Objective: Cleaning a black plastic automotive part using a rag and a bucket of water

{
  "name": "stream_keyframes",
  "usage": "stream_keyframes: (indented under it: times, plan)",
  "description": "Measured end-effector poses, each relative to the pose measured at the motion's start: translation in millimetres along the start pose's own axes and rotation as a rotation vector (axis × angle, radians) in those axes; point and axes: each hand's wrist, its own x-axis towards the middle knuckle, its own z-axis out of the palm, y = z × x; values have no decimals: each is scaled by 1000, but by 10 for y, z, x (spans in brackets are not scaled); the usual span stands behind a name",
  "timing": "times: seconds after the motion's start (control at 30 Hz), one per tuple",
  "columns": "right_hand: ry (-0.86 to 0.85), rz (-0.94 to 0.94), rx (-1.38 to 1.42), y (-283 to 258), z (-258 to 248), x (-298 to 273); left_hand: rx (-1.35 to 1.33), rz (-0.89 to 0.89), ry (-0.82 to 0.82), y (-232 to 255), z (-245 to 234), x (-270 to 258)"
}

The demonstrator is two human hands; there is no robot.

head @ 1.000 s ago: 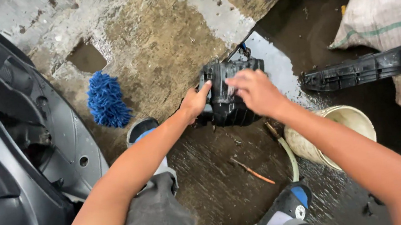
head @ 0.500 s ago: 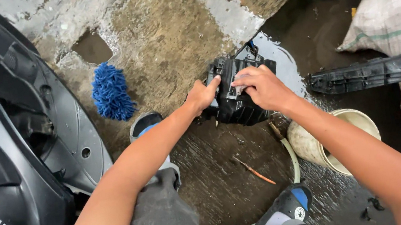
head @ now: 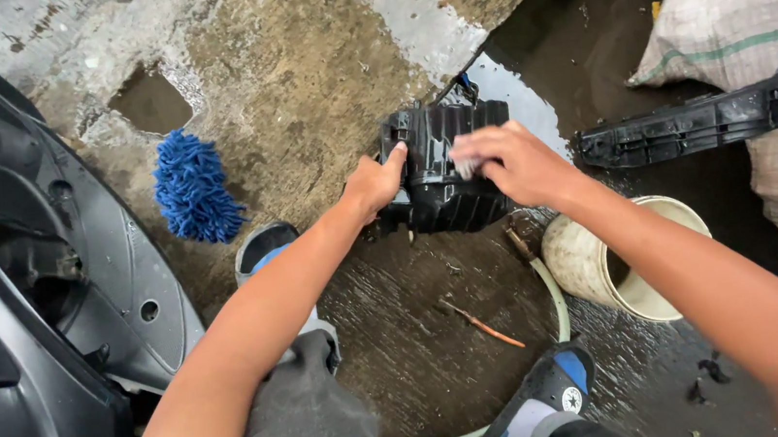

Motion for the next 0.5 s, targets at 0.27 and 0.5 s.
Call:
stream_keyframes:
  times: [0.27, 0.5]
  plan:
    - [74, 33, -32, 250, -77, -5, 2, 5, 6, 126, -47, -135]
    - [308, 281, -66, 1200, 417, 631, 42, 10, 20, 138, -24, -105]
